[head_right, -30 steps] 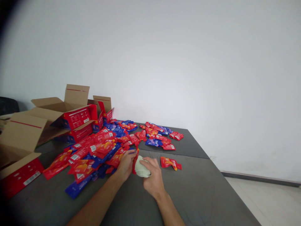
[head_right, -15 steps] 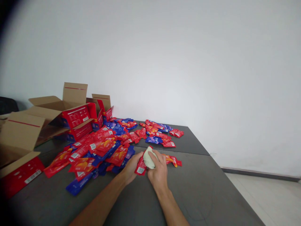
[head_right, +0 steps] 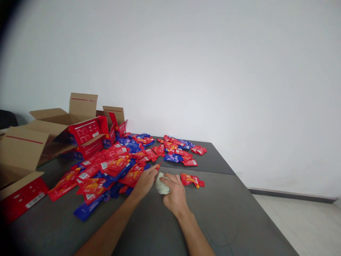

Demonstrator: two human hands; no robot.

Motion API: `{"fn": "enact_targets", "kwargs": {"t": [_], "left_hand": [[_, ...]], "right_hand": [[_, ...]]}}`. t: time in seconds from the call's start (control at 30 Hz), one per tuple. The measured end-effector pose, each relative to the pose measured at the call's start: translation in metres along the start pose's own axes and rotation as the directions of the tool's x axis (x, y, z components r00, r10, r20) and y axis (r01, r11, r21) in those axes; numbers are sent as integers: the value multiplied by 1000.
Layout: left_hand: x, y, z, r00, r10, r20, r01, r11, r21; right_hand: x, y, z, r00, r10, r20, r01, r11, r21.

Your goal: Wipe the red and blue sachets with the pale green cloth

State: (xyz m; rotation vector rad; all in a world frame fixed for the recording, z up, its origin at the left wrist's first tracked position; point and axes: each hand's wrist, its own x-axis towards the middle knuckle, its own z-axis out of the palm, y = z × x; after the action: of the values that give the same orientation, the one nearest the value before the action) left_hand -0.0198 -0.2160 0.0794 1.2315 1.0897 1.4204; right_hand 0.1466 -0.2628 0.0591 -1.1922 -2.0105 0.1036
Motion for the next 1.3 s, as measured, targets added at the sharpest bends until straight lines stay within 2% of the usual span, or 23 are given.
{"fn": "enact_targets", "kwargs": {"t": [0.07,0.1,0.13,0.2,0.27,0.33,0.43,0.5,0.57,0.63,0.7,0.77,0.87,1.03,1.13,1.23,1.3], "left_hand": [[2,2,-8,978,208,-29,-192,941,279],[5,2,-14,954,301,-18,-262,858,442],[7,1,-19,935,353,-12,-281,762,583],[12,-3,-31,928,373,6,-231,562,795],[15,-9,-40,940,340,23,-165,395,904],[17,-15,-46,950,312,32,-126,287,949],[18,-22,-49,949,314,39,-112,217,970],[17,-25,-45,938,341,63,-150,233,961],[14,-28,-36,929,352,117,-231,301,925],[9,-35,-24,920,340,194,-332,415,847],[3,-44,-11,904,327,276,-419,549,723],[-4,-53,0,892,303,334,-449,663,598],[-9,-63,7,887,259,383,-431,763,482],[-7,-61,4,887,226,402,-396,820,413],[-8,-56,2,872,240,427,-406,842,356],[-11,-55,0,887,171,430,-305,914,266],[-14,-56,-2,911,92,402,-206,945,252]], "right_hand": [[0,8,-2,999,38,-31,-39,999,-32],[0,13,-3,997,56,-50,-58,997,-48],[0,19,-4,995,75,-73,-79,995,-66],[0,31,-6,986,115,-117,-128,986,-111],[0,44,-9,976,156,-151,-181,970,-163],[-1,58,-14,963,200,-181,-234,953,-190],[-2,73,-22,938,268,-222,-316,923,-219],[-3,79,-29,915,322,-242,-377,897,-232],[-5,81,-34,877,400,-265,-460,858,-227],[-5,83,-36,826,493,-273,-547,817,-182],[-5,84,-36,797,555,-240,-591,798,-117],[-5,85,-35,807,561,-183,-579,813,-61],[-3,82,-31,856,507,-100,-510,860,-6],[1,56,-18,934,354,52,-357,928,101],[3,33,-9,961,232,150,-259,946,197],[5,20,-4,966,212,145,-245,929,276],[5,20,-6,954,288,78,-298,911,286]]}}
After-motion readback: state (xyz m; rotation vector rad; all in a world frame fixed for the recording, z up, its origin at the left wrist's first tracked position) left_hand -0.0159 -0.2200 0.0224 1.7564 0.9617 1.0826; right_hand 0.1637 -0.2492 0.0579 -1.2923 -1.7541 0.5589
